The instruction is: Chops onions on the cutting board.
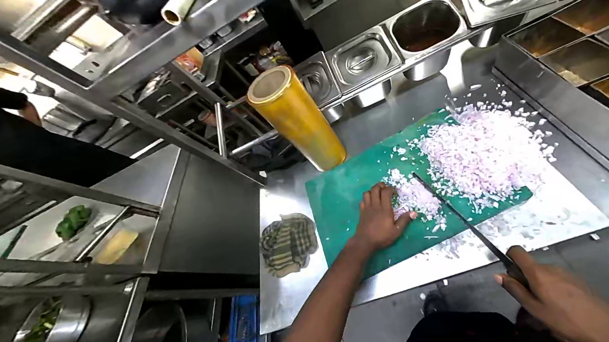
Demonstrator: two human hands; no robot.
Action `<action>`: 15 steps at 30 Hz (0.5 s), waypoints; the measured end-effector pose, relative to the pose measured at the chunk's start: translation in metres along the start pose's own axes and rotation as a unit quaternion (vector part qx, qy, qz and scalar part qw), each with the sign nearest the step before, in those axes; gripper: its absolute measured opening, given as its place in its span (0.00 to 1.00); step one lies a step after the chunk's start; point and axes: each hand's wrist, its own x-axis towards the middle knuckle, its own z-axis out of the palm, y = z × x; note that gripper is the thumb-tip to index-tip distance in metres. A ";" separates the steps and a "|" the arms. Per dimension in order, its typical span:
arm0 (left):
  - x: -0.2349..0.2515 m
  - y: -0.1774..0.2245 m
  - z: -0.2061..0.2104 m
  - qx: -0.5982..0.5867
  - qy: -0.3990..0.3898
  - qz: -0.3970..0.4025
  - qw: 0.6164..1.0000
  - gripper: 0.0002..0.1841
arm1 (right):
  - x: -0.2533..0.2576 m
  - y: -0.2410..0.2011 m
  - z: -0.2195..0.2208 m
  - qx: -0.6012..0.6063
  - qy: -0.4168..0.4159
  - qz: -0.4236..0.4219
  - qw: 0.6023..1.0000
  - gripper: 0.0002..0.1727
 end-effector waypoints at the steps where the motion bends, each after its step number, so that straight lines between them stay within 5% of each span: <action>1: 0.005 -0.001 -0.002 -0.004 -0.001 0.024 1.000 0.39 | 0.000 0.000 -0.001 0.000 0.007 0.002 1.000 0.29; 6: 0.008 0.004 0.001 -0.018 -0.056 0.069 0.996 0.31 | -0.006 -0.006 0.003 0.001 0.033 0.002 0.999 0.28; 11: -0.002 -0.008 0.002 -0.127 0.007 0.048 0.991 0.29 | -0.010 -0.029 0.014 -0.042 -0.034 0.015 0.998 0.29; 15: -0.001 -0.009 0.001 -0.127 0.020 0.062 0.990 0.14 | -0.009 -0.035 0.020 -0.093 -0.041 0.015 0.995 0.32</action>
